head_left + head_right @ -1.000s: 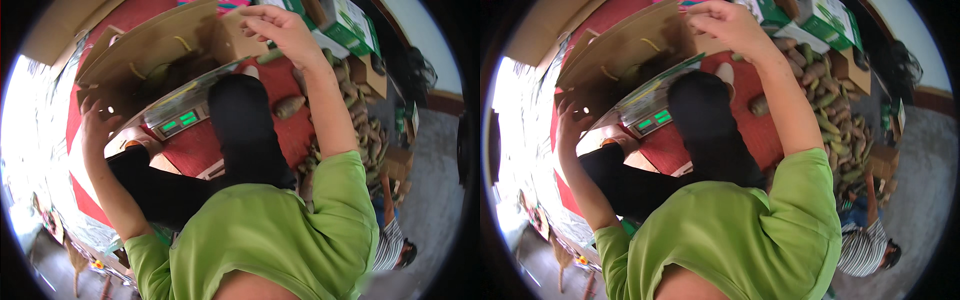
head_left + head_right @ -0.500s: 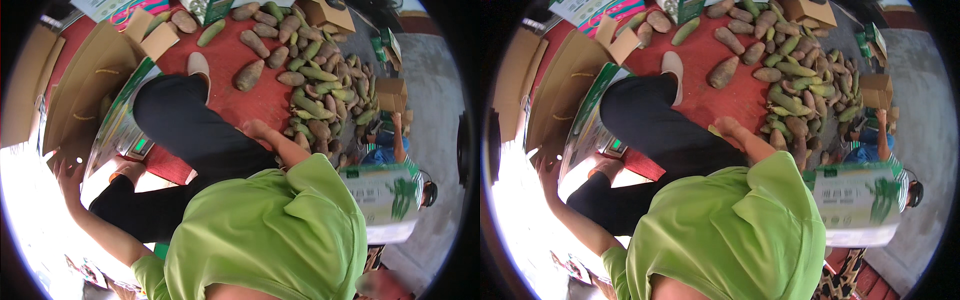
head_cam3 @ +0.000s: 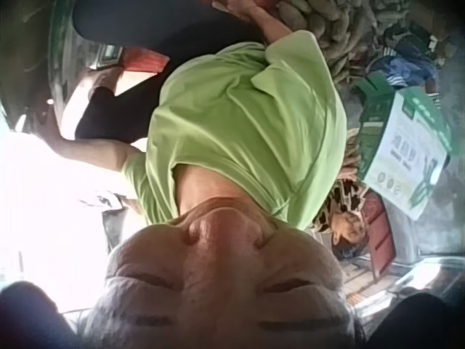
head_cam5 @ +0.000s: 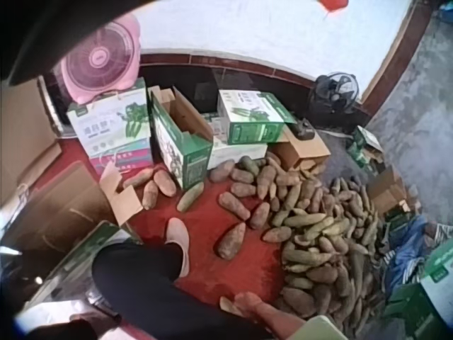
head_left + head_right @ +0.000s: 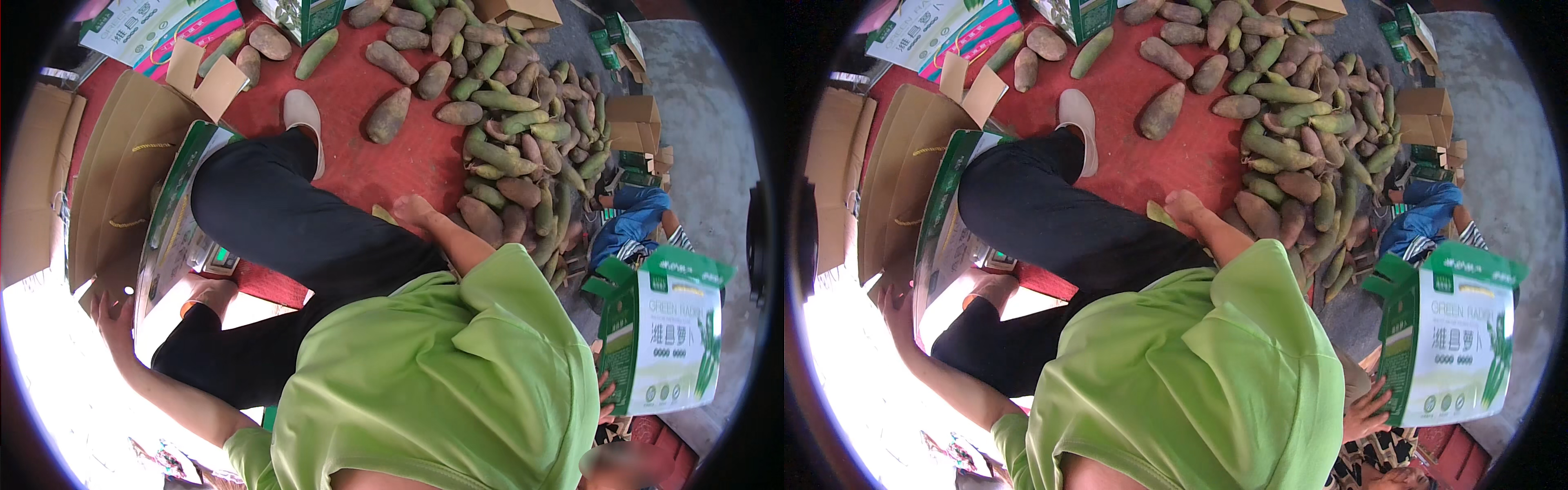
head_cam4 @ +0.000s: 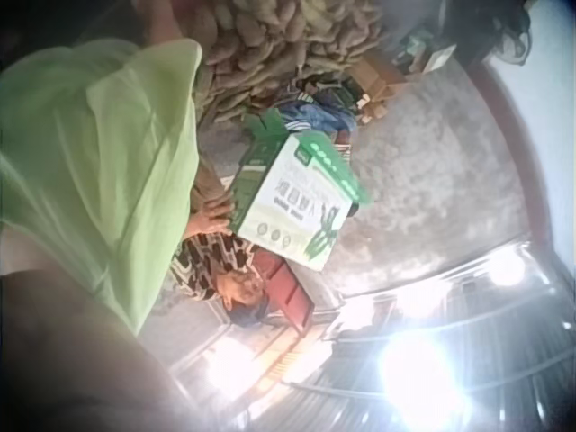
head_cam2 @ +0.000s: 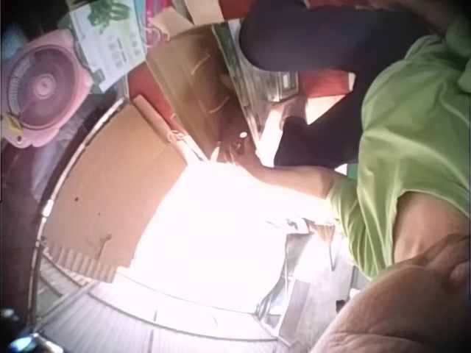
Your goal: The person packs radishes into cardboard boxes by hand, moving a small fan aside, assembling cardboard boxes, and placing radishes into the boxes on a digital scale.
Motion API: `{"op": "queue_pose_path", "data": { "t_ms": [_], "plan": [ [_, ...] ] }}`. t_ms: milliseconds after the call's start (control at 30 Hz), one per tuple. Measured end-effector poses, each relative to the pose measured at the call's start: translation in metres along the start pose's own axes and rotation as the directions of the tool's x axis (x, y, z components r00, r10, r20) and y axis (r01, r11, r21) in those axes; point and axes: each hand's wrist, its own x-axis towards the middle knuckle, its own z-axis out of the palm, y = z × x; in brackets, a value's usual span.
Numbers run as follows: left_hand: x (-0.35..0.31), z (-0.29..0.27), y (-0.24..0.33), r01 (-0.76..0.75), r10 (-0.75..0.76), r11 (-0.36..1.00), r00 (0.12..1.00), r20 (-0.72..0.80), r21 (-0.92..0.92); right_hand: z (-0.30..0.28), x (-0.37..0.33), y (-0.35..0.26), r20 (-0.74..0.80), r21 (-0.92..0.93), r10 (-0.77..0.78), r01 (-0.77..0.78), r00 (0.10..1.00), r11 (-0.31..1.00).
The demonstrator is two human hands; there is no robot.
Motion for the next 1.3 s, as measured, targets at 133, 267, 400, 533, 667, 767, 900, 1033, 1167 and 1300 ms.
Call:
{"op": "queue_pose_path", "data": {
  "t_ms": [133,267,400,533,667,767,900,1033,1167,1300],
  "plan": [
    [-0.008,-0.004,0.008,0.028,-0.028,0.998,1.0,-0.005,0.06,-0.013,0.004,-0.016,-0.02,0.505,0.338,-0.283,0.941,0.816],
    [-0.006,-0.004,0.006,0.011,-0.012,0.999,1.0,0.004,0.051,-0.012,0.004,-0.009,0.042,0.533,0.339,-0.308,0.94,0.788],
    [-0.004,-0.003,0.0,0.002,-0.002,1.0,1.0,0.0,0.024,-0.014,-0.009,0.008,0.125,0.331,0.196,-0.227,0.973,0.916],
    [0.0,-0.003,-0.005,-0.012,0.012,0.998,1.0,0.001,0.064,-0.011,-0.048,0.039,0.096,0.232,0.395,-0.407,0.914,0.884],
    [-0.003,-0.005,-0.002,-0.001,0.0,0.999,1.0,0.012,0.048,-0.046,-0.106,0.065,0.15,0.201,0.793,-0.803,0.591,0.561],
    [-0.002,-0.004,0.002,-0.001,-0.001,0.998,1.0,0.029,0.07,-0.054,-0.152,0.079,0.219,0.134,0.887,-0.913,0.407,0.385],
    [-0.004,-0.004,0.0,0.022,-0.022,0.998,1.0,0.007,0.051,-0.056,-0.176,0.064,0.285,0.1,0.909,-0.953,0.304,0.288],
    [-0.002,0.0,-0.008,0.016,-0.016,1.0,1.0,-0.002,0.001,-0.033,-0.176,0.048,0.27,-0.002,0.888,-0.922,0.372,0.386],
    [-0.002,0.001,-0.003,0.004,-0.003,1.0,1.0,-0.031,0.018,-0.038,-0.158,0.044,0.257,0.033,0.895,-0.929,0.365,0.369],
    [-0.003,0.005,-0.001,-0.005,0.004,1.0,0.999,-0.049,-0.027,-0.052,-0.143,0.047,0.349,0.066,0.898,-0.963,0.268,0.262]
  ]
}}
